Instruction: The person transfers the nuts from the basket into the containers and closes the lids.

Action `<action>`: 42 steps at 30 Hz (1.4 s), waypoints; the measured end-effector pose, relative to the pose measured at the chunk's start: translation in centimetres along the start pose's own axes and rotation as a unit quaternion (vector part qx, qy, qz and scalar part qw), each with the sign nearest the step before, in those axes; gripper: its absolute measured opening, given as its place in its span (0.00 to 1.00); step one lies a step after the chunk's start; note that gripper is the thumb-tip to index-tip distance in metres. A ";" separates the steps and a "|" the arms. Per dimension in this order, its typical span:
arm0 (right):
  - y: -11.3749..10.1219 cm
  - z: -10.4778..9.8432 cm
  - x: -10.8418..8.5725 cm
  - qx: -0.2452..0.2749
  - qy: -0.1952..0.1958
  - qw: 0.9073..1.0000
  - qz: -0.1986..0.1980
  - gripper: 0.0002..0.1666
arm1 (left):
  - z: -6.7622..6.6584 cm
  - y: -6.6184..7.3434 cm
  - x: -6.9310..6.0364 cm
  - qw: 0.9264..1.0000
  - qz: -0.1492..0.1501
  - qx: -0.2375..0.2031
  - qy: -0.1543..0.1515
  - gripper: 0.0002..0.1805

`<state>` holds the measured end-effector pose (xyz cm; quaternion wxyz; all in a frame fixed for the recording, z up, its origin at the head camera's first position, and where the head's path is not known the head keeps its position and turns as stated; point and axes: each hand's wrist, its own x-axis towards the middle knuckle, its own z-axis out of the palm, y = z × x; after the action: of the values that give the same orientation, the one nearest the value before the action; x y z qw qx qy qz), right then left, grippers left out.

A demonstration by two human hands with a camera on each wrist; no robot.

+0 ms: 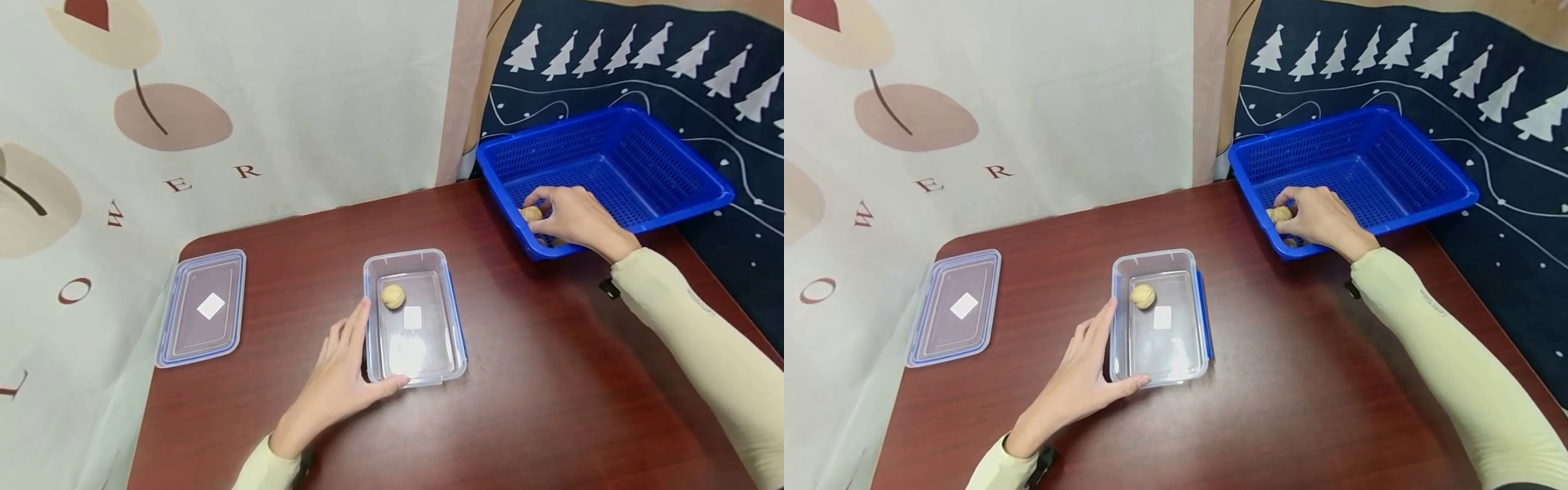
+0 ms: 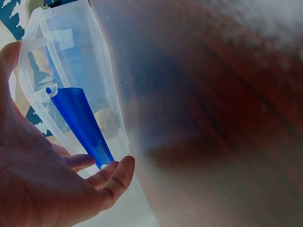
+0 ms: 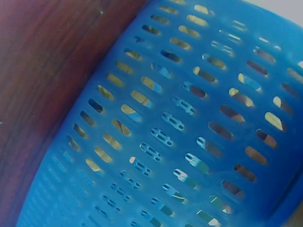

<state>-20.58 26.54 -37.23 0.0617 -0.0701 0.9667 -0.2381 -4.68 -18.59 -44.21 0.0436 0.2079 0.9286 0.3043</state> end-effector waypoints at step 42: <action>-4.8 4.7 -3.9 0.115 0.234 0.950 -0.171 0.27 | 0.0 0.2 0.2 1.000 -0.003 0.015 -0.009 0.73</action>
<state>-15.56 20.84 -38.72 -0.2000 -0.1694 0.8936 -0.3645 -4.77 -18.39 -44.12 0.0501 0.2085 0.9332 0.2884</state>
